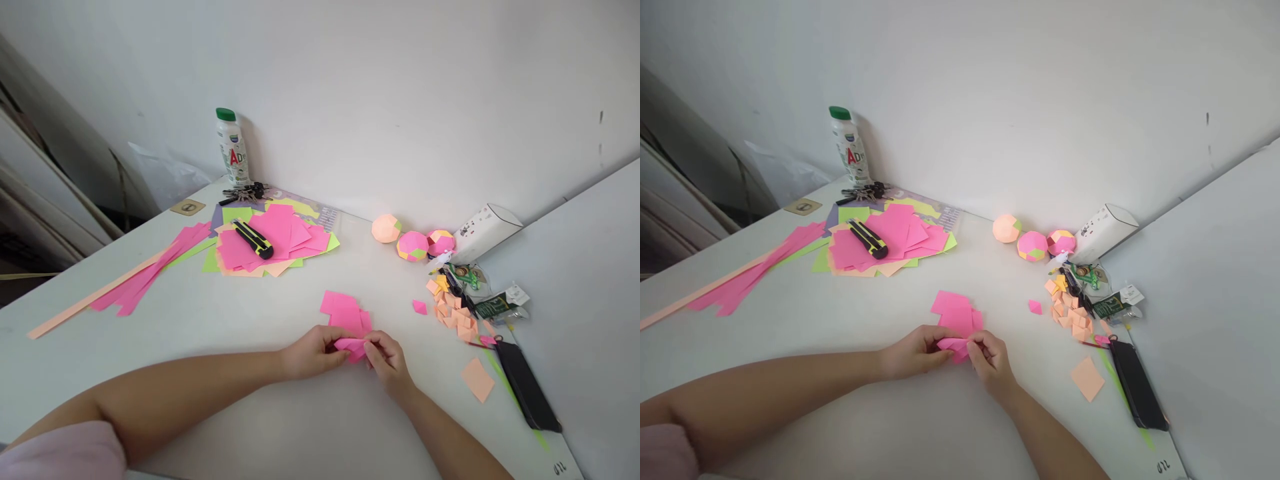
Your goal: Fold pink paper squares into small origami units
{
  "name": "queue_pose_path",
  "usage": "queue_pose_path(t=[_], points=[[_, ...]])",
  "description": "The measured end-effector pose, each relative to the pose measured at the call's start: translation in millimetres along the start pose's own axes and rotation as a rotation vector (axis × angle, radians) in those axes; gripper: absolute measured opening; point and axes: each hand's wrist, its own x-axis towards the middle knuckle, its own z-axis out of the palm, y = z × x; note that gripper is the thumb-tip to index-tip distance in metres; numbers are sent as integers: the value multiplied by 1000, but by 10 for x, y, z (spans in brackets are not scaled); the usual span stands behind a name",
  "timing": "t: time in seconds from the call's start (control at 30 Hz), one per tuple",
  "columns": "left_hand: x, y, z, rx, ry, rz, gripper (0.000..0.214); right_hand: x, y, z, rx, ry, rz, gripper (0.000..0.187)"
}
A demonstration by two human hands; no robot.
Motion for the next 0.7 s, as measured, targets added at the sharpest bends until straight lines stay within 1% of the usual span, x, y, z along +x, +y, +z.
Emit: queue_pose_path(t=[0.07,0.2,0.27,0.37,0.43,0.57,0.63,0.7], points=[[-1,-6,-7,-11,6,-17,25,-7,-7,7,-25,-7,-9,26],[2,-21,-21,-21,69,-76,32,-8,-4,17,-51,-10,-22,28],[5,-23,-27,-17,80,-92,32,-11,4,28,-58,-2,-21,25],[5,-18,-34,-25,58,-95,30,-13,15,46,-42,38,-35,16],[4,-12,-35,-28,31,-76,28,-9,22,50,-60,54,-81,16],[6,-16,-26,-19,10,-64,26,5,42,36,-207,22,-240,17],[10,-37,-21,-13,33,-91,28,9,55,30,-240,24,-269,19],[14,-66,-18,-7,66,-103,29,9,64,30,-234,45,-260,20]])
